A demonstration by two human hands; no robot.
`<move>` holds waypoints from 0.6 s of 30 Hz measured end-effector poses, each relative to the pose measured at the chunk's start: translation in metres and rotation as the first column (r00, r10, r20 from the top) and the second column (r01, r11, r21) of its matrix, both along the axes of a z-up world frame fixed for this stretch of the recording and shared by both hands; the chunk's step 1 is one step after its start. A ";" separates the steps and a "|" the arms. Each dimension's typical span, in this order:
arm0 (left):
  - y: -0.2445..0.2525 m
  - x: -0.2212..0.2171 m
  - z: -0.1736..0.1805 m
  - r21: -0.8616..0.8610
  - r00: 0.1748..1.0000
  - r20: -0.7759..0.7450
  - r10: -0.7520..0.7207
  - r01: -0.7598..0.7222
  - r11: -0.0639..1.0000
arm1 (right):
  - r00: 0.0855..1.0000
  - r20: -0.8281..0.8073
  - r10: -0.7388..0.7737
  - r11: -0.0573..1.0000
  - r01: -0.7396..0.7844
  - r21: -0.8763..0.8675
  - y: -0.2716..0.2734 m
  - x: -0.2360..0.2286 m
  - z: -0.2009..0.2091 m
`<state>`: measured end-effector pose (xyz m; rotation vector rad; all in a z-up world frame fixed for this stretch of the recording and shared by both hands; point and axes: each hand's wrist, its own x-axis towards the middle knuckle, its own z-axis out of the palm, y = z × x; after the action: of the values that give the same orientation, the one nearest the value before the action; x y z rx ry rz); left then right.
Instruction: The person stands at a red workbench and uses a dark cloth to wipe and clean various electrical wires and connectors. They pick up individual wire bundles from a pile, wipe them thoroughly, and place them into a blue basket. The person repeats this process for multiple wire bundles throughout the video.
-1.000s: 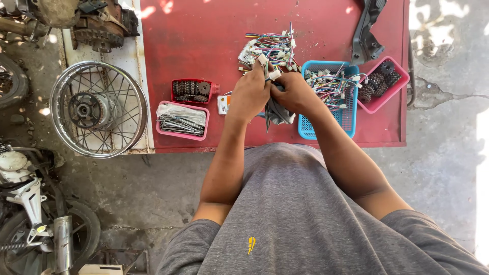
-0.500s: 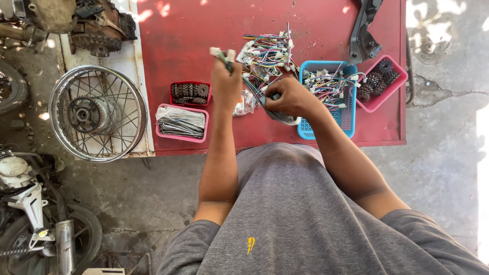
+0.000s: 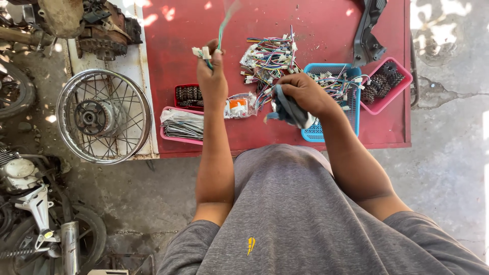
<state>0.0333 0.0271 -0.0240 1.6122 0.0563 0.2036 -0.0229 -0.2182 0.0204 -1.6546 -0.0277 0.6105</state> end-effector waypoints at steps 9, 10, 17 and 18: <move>-0.070 -0.030 -0.008 0.015 0.978 -0.073 -0.193 0.194 0.981 | 0.874 -0.086 -0.478 0.550 0.374 0.747 0.041 0.003 -0.034; -0.076 -0.035 -0.003 0.015 0.978 -0.075 -0.194 0.196 0.980 | 0.873 -0.087 -0.480 0.549 0.376 0.746 0.043 0.002 -0.039; -0.091 -0.044 0.020 0.329 0.935 -0.124 -0.333 0.355 0.875 | 0.700 -0.178 -0.692 0.507 0.646 0.570 0.034 -0.001 -0.048; -0.093 -0.042 0.018 0.344 0.927 -0.127 -0.353 0.375 0.861 | 0.669 -0.180 -0.721 0.482 0.671 0.564 0.030 0.001 -0.047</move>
<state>-0.0085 -0.0658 -0.0064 1.9638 -0.2551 -0.1397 -0.0216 -0.1882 -0.0267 -0.9221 0.3638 -0.1268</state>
